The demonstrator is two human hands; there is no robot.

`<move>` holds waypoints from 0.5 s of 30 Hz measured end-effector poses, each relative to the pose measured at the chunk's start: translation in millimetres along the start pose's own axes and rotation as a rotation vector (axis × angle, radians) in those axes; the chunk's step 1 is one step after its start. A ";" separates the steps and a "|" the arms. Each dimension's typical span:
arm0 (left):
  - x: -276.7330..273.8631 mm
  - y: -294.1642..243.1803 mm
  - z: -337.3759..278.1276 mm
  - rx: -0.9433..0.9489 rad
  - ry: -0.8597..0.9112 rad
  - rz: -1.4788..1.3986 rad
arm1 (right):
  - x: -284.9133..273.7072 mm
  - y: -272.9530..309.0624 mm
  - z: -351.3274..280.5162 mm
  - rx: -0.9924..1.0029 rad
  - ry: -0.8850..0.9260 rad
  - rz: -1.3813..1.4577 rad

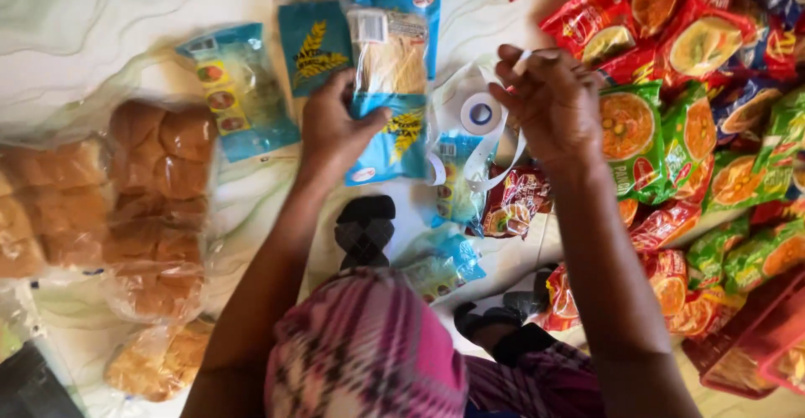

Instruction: Organizing various food packets on the floor using adhesive tape and stocking them onto a glass shelf.

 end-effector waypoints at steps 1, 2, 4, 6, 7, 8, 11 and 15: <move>1.7 9.1 -1.0 0.001 0.008 -0.004 | 0.0 -2.9 0.6 -0.001 -0.009 0.003; 7.2 22.2 -7.1 -0.116 0.062 -0.283 | 1.3 -9.1 -0.5 0.028 0.011 0.049; 6.3 30.4 -18.0 -0.242 0.115 -0.558 | 6.9 -17.6 -3.3 0.064 0.030 0.099; -1.0 17.5 -21.6 -0.186 0.214 -0.700 | 17.6 -19.0 -5.9 0.083 0.088 0.099; -3.8 15.4 -23.7 -0.187 0.214 -0.701 | 20.0 -16.9 -8.4 0.083 0.088 0.099; -5.8 14.9 -29.6 -0.270 0.217 -0.802 | 24.1 -15.9 -11.4 0.087 0.107 0.088; -20.5 -4.2 -27.5 -0.350 0.230 -0.958 | 38.9 -7.7 -21.0 0.068 0.151 0.060; -22.2 -32.8 -26.8 -0.376 0.282 -1.151 | 63.7 7.8 -38.3 -0.027 0.199 -0.060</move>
Point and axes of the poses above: each hand's wrist, its own z-axis towards the middle knuckle, its own x-axis out of the palm, y = z × x, the point moved 5 cm from there along z, towards the middle knuckle, and after that the axes turned 10 degrees about x, right-handed, at the moved point
